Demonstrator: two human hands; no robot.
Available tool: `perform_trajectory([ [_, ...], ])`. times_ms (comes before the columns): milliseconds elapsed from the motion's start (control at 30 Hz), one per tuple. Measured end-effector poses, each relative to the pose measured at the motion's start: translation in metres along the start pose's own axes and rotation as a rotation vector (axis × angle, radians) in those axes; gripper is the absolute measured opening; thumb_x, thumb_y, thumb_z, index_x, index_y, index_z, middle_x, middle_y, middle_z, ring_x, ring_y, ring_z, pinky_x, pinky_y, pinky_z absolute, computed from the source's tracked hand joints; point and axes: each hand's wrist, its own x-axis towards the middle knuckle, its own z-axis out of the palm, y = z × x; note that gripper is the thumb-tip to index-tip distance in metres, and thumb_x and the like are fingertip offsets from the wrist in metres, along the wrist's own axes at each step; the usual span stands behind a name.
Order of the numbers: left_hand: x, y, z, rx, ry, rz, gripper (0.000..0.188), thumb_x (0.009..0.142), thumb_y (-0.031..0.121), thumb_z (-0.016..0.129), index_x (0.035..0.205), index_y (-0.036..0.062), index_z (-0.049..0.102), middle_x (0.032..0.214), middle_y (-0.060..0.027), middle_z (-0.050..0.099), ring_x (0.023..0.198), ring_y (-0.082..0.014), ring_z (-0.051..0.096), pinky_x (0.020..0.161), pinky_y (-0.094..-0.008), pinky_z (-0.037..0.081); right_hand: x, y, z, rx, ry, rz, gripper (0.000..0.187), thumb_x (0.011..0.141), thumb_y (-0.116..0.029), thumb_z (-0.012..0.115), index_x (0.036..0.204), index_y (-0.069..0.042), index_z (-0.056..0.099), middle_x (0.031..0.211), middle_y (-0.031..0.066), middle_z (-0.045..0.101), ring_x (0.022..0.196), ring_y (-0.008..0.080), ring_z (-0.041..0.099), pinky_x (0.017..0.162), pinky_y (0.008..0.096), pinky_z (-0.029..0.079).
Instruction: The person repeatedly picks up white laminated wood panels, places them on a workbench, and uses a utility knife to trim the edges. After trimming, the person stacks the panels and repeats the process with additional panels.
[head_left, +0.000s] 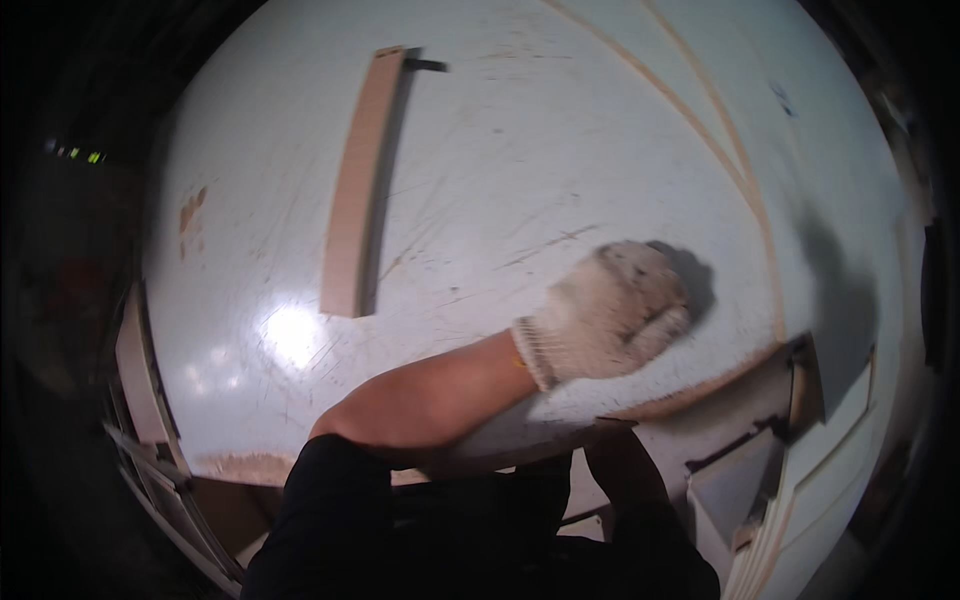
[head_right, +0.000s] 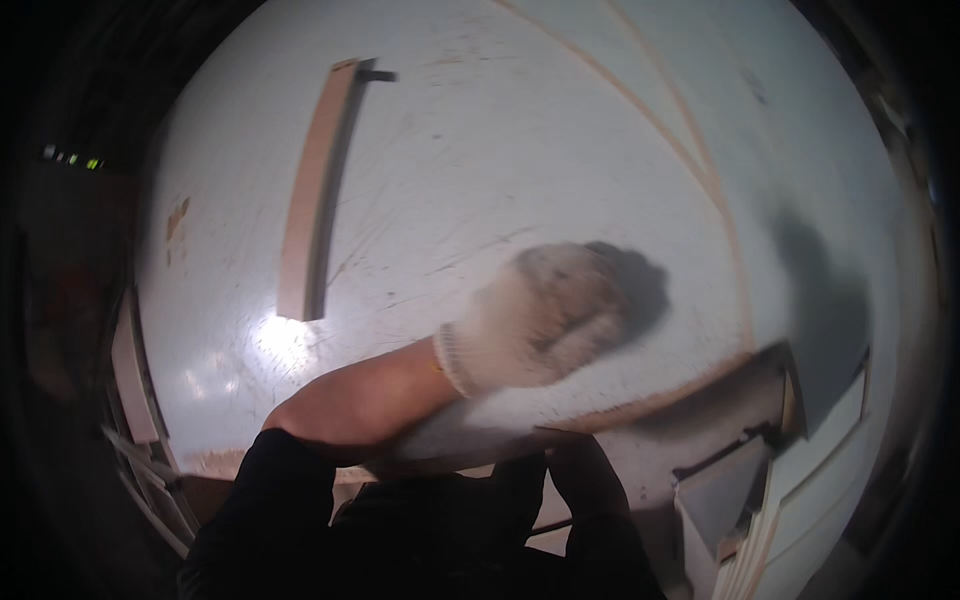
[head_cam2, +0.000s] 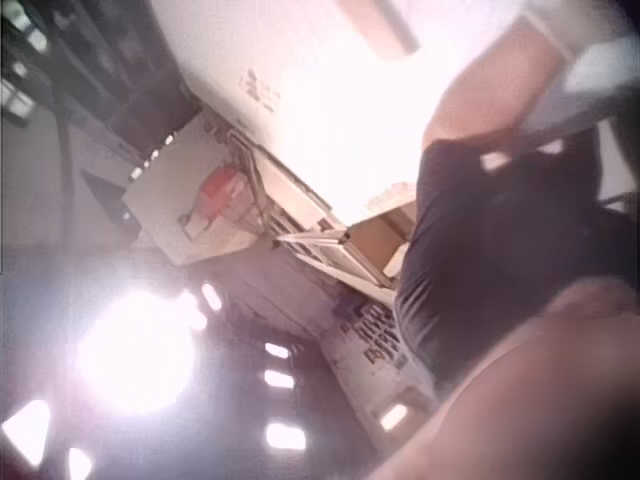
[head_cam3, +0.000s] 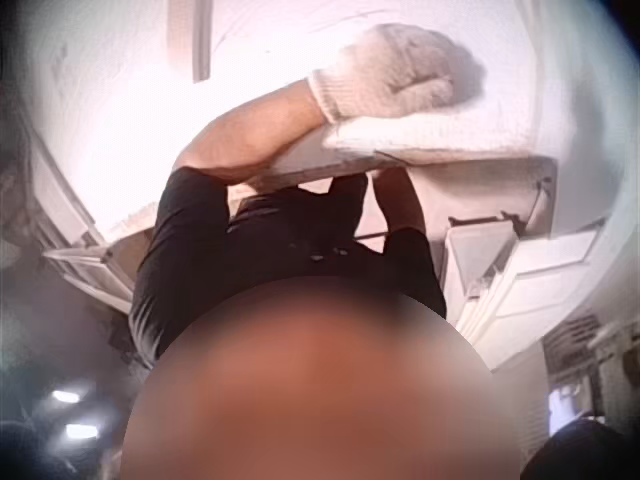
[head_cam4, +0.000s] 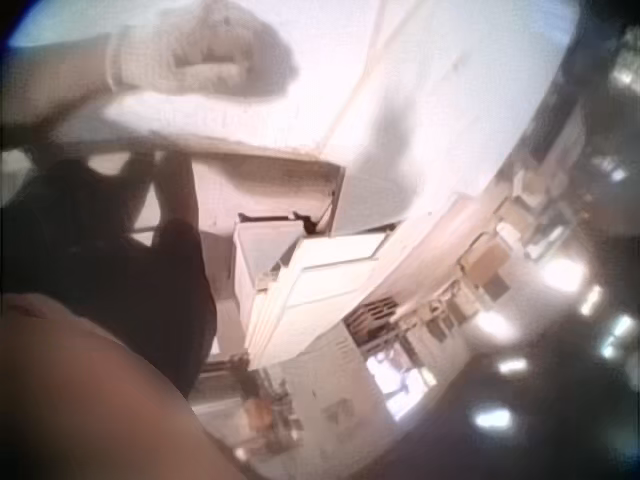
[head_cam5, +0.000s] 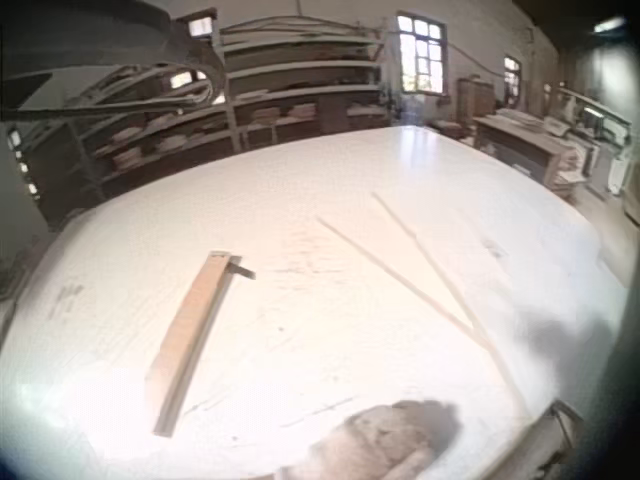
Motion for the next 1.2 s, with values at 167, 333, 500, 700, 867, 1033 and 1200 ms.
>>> perform_trajectory([
  [167, 0.039, 0.009, 0.044, -0.034, 0.102, -0.164, 0.011, 0.099, -0.001, 0.06, 0.097, -0.0041, 0.07, 0.1, -0.0143, 0.072, 0.105, -0.0251, 0.068, 0.097, -0.0377, 0.053, -0.181, 0.105, -0.068, 0.264, 0.078, 0.333, 0.041, 0.091, -0.033, 0.071, 0.119, -0.003, 0.07, 0.107, 0.0202, 0.073, 0.098, 0.0338, 0.072, 0.084, 0.0442, 0.059],
  [333, 0.057, 0.061, 0.098, 0.38, 0.075, 0.147, 0.017, 0.102, 0.007, 0.058, 0.101, -0.004, 0.07, 0.102, -0.0143, 0.072, 0.099, -0.0254, 0.069, 0.097, -0.0394, 0.054, -0.353, 0.183, -0.148, 0.988, 0.291, 0.748, 0.027, 0.093, -0.018, 0.061, 0.114, -0.001, 0.061, 0.074, 0.0045, 0.059, 0.06, 0.0166, 0.061, 0.054, 0.0353, 0.051],
  [500, 0.099, 0.115, 0.185, 0.365, -0.222, 0.328, 0.012, 0.098, 0.012, 0.061, 0.095, 0.003, 0.069, 0.09, -0.0123, 0.071, 0.093, -0.0337, 0.071, 0.096, -0.0508, 0.057, -0.425, 0.183, -0.217, 1.265, 0.533, 0.778, 0.027, 0.095, -0.015, 0.058, 0.116, 0.001, 0.061, 0.081, 0.0085, 0.064, 0.063, 0.0171, 0.065, 0.056, 0.0338, 0.052],
  [700, 0.271, 0.156, 0.372, 0.368, -0.77, 0.643, 0.014, 0.095, 0.021, 0.072, 0.101, 0.0085, 0.071, 0.107, -0.0103, 0.073, 0.103, -0.0328, 0.071, 0.093, -0.0454, 0.057, -0.406, 0.168, -0.307, 0.873, 0.714, 0.626, 0.037, 0.097, -0.015, 0.059, 0.128, 0.003, 0.062, 0.09, 0.0135, 0.071, 0.081, 0.0208, 0.07, 0.072, 0.0368, 0.056],
  [867, 0.329, 0.147, 0.486, 0.329, -1.042, 0.93, 0.02, 0.094, 0.018, 0.072, 0.109, 0.0037, 0.072, 0.116, -0.0121, 0.072, 0.12, -0.0353, 0.067, 0.11, -0.0483, 0.05, -0.36, 0.193, -0.353, 1.071, 0.873, 0.571, 0.023, 0.093, -0.014, 0.067, 0.111, 0.001, 0.063, 0.092, 0.0178, 0.07, 0.087, 0.0335, 0.07, 0.077, 0.0429, 0.054],
  [1033, 0.348, 0.13, 0.535, 0.301, -1.137, 1.011, 0.017, 0.094, 0.019, 0.07, 0.099, 0.0037, 0.077, 0.108, -0.0127, 0.074, 0.125, -0.034, 0.065, 0.121, -0.0518, 0.04, -0.313, 0.197, -0.344, 0.686, 1.125, 0.466, 0.029, 0.083, -0.014, 0.076, 0.107, -0.005, 0.063, 0.1, 0.016, 0.069, 0.093, 0.0381, 0.068, 0.08, 0.0488, 0.054],
  [1200, 0.35, 0.124, 0.566, 0.268, -1.237, 1.088, 0.027, 0.094, 0.023, 0.071, 0.074, 0.0037, 0.072, 0.076, -0.0107, 0.067, 0.096, -0.0317, 0.07, 0.115, -0.0534, 0.045, -0.269, 0.221, -0.317, 0.598, 1.237, 0.257, 0.038, 0.065, -0.009, 0.082, 0.095, -0.01, 0.059, 0.093, 0.0099, 0.061, 0.087, 0.0349, 0.062, 0.075, 0.0459, 0.051],
])
